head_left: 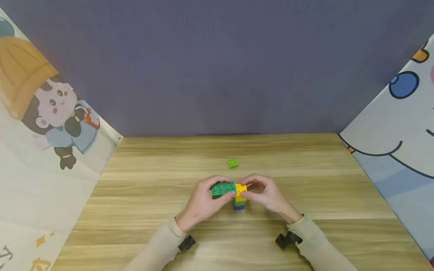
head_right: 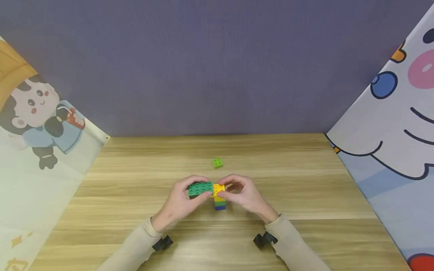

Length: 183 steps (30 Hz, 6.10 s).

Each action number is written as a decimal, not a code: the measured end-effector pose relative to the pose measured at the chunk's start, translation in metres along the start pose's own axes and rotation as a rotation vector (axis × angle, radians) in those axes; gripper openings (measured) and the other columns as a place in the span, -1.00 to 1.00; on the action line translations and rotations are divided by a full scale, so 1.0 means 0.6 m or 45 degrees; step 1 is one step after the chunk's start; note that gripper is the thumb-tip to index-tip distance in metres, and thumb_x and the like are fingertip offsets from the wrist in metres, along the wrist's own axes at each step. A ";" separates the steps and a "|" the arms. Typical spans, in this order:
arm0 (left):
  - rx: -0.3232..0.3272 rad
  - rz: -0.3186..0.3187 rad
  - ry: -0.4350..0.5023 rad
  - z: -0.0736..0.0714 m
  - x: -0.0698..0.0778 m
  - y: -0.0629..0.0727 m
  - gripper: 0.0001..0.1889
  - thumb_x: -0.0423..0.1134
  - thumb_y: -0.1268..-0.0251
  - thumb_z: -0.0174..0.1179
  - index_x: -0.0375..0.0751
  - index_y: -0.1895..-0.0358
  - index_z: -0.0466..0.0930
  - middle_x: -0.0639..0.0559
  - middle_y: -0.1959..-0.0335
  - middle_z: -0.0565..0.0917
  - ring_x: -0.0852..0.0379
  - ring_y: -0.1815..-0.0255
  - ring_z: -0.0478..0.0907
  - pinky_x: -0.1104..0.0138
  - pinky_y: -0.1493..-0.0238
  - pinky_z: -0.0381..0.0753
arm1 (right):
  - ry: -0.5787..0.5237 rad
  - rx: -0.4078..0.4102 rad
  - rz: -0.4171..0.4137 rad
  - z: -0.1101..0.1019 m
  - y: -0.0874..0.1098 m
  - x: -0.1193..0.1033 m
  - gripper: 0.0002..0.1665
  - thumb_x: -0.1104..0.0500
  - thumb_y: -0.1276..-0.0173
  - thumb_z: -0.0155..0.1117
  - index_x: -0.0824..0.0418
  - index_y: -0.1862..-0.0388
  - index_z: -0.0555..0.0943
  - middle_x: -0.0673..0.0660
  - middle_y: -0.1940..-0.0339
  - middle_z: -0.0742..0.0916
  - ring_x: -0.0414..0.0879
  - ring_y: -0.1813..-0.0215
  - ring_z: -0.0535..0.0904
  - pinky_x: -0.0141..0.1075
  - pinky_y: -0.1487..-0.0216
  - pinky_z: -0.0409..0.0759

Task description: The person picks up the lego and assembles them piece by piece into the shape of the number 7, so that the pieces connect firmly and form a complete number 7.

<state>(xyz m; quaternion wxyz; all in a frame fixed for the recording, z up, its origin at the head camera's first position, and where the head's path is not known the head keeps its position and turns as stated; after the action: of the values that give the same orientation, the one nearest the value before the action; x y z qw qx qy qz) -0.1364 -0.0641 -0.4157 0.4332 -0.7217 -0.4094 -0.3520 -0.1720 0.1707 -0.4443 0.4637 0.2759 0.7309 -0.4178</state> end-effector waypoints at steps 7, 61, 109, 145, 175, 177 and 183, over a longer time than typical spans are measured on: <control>-0.006 -0.018 0.074 0.006 -0.001 0.000 -0.71 -0.18 -0.34 0.51 -0.03 -0.09 0.77 0.04 -0.07 0.82 0.19 0.05 0.73 0.35 0.05 0.73 | -0.077 -0.038 0.063 -0.005 0.001 -0.006 -0.76 0.45 -0.39 0.41 0.46 -0.01 0.66 -0.19 -0.07 0.78 -0.23 -0.05 0.73 -0.30 -0.10 0.77; -0.047 -0.157 0.171 0.001 -0.002 -0.003 -0.66 -0.25 -0.26 0.55 -0.07 -0.10 0.79 0.02 -0.08 0.82 0.21 0.12 0.70 0.37 0.14 0.74 | 0.360 0.147 0.534 -0.026 -0.128 0.098 -0.36 0.19 -0.47 0.42 0.24 -0.48 0.52 0.28 -0.40 0.68 0.07 0.01 0.75 -0.28 0.09 0.71; -0.097 -0.225 0.249 -0.001 0.001 -0.008 -0.66 -0.22 -0.30 0.52 -0.07 -0.13 0.78 -0.01 -0.12 0.81 0.21 0.12 0.70 0.40 0.14 0.72 | 0.554 0.136 0.498 -0.025 -0.138 0.134 -0.50 0.17 -0.39 0.52 0.17 -0.29 0.69 0.20 -0.20 0.80 0.01 0.03 0.76 -0.16 0.01 0.74; -0.104 -0.168 0.192 -0.003 0.002 -0.007 -0.65 -0.20 -0.32 0.53 -0.05 -0.15 0.79 0.03 -0.08 0.82 0.20 0.09 0.70 0.38 0.10 0.72 | 0.551 0.124 0.420 -0.014 -0.118 0.084 -0.52 0.13 -0.43 0.51 0.15 -0.29 0.69 0.19 -0.23 0.79 -0.03 0.08 0.72 -0.22 0.09 0.72; -0.102 -0.186 0.171 -0.005 0.004 -0.003 -0.63 -0.15 -0.31 0.53 -0.04 -0.16 0.79 0.07 -0.08 0.82 0.20 0.11 0.70 0.38 0.13 0.72 | 0.506 0.253 0.307 -0.022 -0.078 0.029 -0.53 0.11 -0.39 0.55 0.10 -0.26 0.74 0.15 -0.08 0.83 -0.11 0.19 0.72 -0.29 0.12 0.73; -0.102 -0.181 0.169 -0.005 0.004 -0.004 -0.64 -0.15 -0.31 0.53 -0.02 -0.16 0.79 0.08 -0.09 0.82 0.20 0.09 0.70 0.38 0.11 0.72 | 0.507 0.263 0.279 -0.023 -0.076 0.026 -0.54 0.12 -0.39 0.56 0.10 -0.25 0.74 0.15 -0.06 0.83 -0.12 0.20 0.70 -0.29 0.12 0.72; -0.104 -0.171 0.174 -0.004 0.002 -0.005 -0.62 -0.18 -0.31 0.53 -0.12 -0.16 0.78 0.05 -0.10 0.82 0.20 0.09 0.71 0.38 0.12 0.73 | 0.508 0.255 0.205 -0.021 -0.071 0.014 -0.54 0.18 -0.36 0.58 0.15 -0.23 0.75 0.13 -0.04 0.83 -0.13 0.21 0.68 -0.31 0.12 0.73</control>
<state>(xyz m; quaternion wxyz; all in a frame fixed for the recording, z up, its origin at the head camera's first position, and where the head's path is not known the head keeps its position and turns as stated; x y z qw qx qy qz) -0.1390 -0.0652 -0.4130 0.4058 -0.6840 -0.4117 -0.4448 -0.2151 0.1607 -0.4342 0.3123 0.4551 0.7386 -0.3871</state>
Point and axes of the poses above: each hand's wrist, its own y-axis away from the middle knuckle, its own z-axis out of the palm, x = y × z, the point moved 2 cm from there along -y, towards the middle knuckle
